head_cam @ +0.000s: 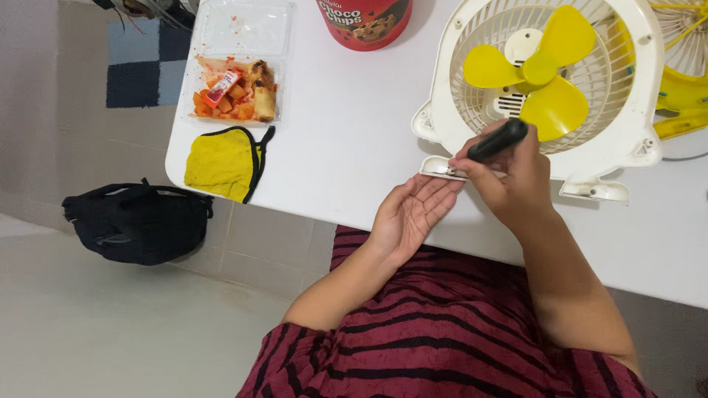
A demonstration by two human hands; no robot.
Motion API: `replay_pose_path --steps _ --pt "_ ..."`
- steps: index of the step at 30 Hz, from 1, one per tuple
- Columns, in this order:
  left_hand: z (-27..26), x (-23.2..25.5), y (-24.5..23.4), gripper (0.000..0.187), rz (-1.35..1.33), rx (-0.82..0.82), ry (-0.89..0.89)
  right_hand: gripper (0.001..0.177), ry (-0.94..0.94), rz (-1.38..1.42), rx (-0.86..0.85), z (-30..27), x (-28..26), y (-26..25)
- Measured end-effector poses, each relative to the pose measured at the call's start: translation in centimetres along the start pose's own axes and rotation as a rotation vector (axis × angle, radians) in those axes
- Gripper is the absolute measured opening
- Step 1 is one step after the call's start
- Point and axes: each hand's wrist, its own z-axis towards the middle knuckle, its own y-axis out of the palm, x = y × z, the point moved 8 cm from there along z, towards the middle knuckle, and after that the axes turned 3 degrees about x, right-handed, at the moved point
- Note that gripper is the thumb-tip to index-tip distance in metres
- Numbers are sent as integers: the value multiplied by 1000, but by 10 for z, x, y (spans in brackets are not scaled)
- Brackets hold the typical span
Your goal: The person uses a screwdriver to remove screws from the base of a small electric fan, then detaches the front grille and housing to expose the fan blades. The person continues to unscrew and remove additional components from the fan's base.
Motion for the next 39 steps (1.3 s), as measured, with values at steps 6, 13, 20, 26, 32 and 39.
replay_pose_path --steps 6,13,20,26,32,39 --pt "12 -7 -19 45 -65 -39 9 43 -265 -438 -149 -9 -18 15" --pt "24 -14 -26 48 -56 55 -12 41 -183 383 211 -19 17 -24" --pt "10 -27 -15 49 31 73 -80 26 47 800 419 -61 44 -79" --pt "-9 -53 0 59 142 -23 -245 22 -44 -467 -53 -73 -7 -33" --pt "-7 -83 13 60 318 -54 -336 25 -124 -654 13 -83 -29 -43" --pt "1 -109 34 62 453 -145 -400 26 -69 -726 17 -101 -18 -77"
